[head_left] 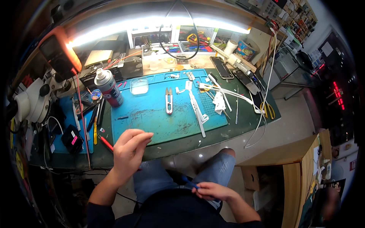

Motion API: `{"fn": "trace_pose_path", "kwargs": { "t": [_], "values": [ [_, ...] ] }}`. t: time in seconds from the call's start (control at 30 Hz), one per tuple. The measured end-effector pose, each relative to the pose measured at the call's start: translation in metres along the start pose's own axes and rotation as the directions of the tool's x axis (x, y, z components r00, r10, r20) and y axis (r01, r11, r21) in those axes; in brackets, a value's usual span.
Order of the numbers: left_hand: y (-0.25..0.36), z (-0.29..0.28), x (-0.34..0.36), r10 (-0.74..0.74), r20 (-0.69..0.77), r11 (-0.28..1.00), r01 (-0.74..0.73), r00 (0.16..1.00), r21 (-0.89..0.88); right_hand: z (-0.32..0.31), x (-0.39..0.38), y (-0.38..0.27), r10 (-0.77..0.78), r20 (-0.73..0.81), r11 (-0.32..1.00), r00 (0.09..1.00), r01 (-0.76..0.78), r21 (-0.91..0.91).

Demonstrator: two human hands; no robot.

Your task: The person uses scissors to cut a cable and then uses pliers and tweezers to manipulate electronic components and wires on a workbench.

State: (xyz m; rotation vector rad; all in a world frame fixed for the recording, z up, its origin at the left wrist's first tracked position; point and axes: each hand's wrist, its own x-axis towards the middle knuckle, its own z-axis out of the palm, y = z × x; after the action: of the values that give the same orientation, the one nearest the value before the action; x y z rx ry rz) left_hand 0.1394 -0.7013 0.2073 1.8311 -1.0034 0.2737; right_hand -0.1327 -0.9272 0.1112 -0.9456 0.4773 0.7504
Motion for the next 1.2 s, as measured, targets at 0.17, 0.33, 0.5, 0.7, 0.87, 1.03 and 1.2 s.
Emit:
{"fn": "trace_pose_path", "kwargs": {
  "t": [0.17, 0.33, 0.5, 0.7, 0.87, 1.03, 1.2],
  "values": [
    [0.0, -0.004, 0.028, -0.07, 0.07, 0.988, 0.079, 0.995, -0.135, 0.045, -0.078, -0.106, -0.751, -0.044, 0.395, 0.659, 0.395, -0.829],
    [-0.022, 0.021, 0.059, -0.225, 0.231, 0.925, 0.282, 0.947, -0.253, 0.028, -0.013, -0.214, -0.984, -0.037, 0.026, 0.176, -0.068, -0.997],
    [-0.046, 0.038, 0.086, -0.396, 0.318, 0.803, 0.492, 0.862, -0.335, -0.01, 0.051, -0.27, -0.961, 0.135, -0.203, 0.242, -0.284, -0.937],
    [-0.053, 0.044, 0.083, -0.464, 0.302, 0.639, 0.551, 0.833, -0.536, 0.027, 0.072, -0.298, -0.921, 0.243, -0.283, 0.303, -0.096, -0.954],
    [-0.049, 0.041, 0.081, -0.354, 0.148, 0.793, 0.38, 0.923, -0.476, 0.043, 0.091, -0.3, -0.832, 0.43, -0.293, 0.352, 0.38, -0.878],
    [-0.048, 0.032, 0.08, -0.256, 0.096, 0.916, 0.273, 0.962, -0.296, 0.041, 0.109, -0.293, -0.861, 0.413, -0.2, 0.295, 0.55, -0.811],
    [-0.041, 0.033, 0.078, -0.486, 0.284, 0.614, 0.554, 0.826, -0.562, 0.035, 0.104, -0.288, -0.885, 0.337, -0.085, 0.32, 0.601, -0.795]
  ]
}}
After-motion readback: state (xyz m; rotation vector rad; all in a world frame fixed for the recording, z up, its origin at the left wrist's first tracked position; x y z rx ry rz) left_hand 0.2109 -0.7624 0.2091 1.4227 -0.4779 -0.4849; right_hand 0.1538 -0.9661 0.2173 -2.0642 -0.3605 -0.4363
